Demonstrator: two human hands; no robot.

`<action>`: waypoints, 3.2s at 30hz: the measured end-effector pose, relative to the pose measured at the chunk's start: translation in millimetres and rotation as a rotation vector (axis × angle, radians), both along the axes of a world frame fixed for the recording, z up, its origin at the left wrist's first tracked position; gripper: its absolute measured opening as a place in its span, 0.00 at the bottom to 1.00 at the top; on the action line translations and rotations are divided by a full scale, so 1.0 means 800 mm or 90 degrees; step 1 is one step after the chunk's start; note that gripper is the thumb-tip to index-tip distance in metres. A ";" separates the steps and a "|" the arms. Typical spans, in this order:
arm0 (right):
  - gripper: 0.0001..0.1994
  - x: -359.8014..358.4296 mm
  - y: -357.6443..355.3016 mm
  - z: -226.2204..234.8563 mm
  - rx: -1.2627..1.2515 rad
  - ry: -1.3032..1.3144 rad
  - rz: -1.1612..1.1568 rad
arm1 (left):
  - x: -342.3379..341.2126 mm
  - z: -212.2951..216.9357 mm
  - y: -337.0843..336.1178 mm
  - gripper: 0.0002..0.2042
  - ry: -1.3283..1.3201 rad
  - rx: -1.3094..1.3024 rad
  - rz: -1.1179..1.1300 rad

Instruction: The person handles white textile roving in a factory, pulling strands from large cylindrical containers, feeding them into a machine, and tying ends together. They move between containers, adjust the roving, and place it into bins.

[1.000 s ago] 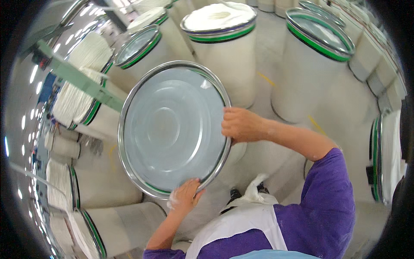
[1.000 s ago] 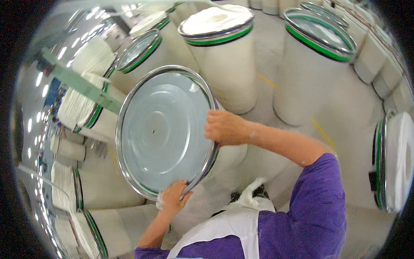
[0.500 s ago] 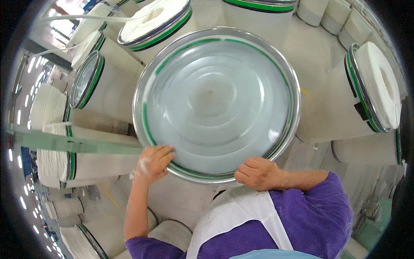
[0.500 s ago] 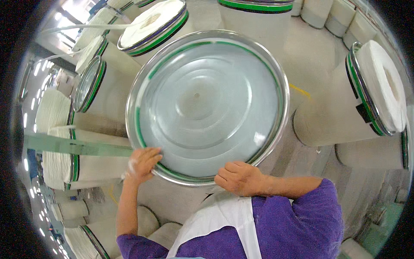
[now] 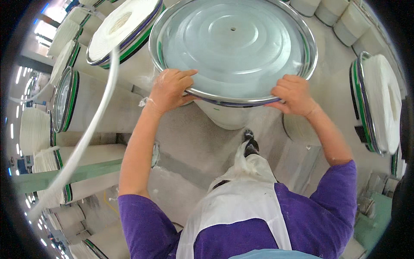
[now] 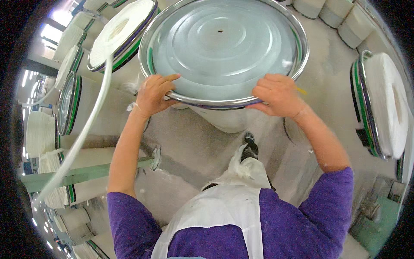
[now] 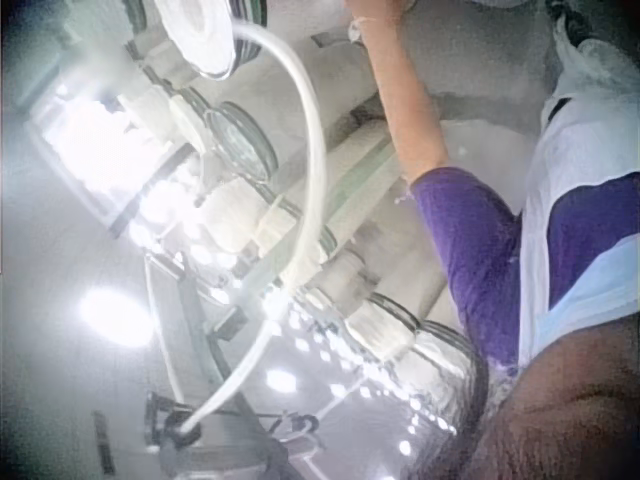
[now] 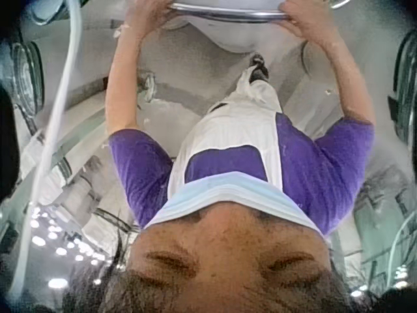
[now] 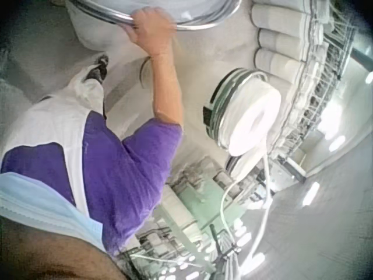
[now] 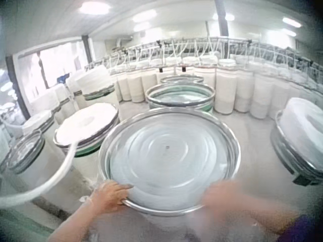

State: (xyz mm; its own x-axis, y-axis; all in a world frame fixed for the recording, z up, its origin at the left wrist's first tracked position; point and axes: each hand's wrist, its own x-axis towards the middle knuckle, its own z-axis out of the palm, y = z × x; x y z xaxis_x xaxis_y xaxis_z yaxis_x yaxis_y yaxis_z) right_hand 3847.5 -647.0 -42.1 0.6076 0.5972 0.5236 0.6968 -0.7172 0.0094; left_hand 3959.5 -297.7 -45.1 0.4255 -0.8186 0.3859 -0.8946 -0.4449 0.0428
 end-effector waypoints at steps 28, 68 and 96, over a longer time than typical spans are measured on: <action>0.19 0.251 -0.087 0.042 -0.013 0.279 -0.123 | 0.271 0.004 -0.160 0.11 0.050 -0.426 0.060; 0.24 0.892 -0.307 -0.010 0.079 0.123 -0.136 | 0.693 -0.023 -0.134 0.12 -0.077 0.119 0.879; 0.39 0.765 -0.017 -0.092 0.229 0.870 0.669 | 0.067 -0.034 -0.289 0.16 0.018 0.022 1.527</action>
State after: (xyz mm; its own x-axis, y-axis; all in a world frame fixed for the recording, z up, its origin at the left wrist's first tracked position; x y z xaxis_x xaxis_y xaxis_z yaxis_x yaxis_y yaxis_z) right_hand 4459.8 -660.9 -115.8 0.1532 0.9685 0.1962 0.1968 0.1647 -0.9665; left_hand 4012.8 -528.6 -72.0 0.2533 0.8946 0.3682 0.9606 -0.2776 0.0137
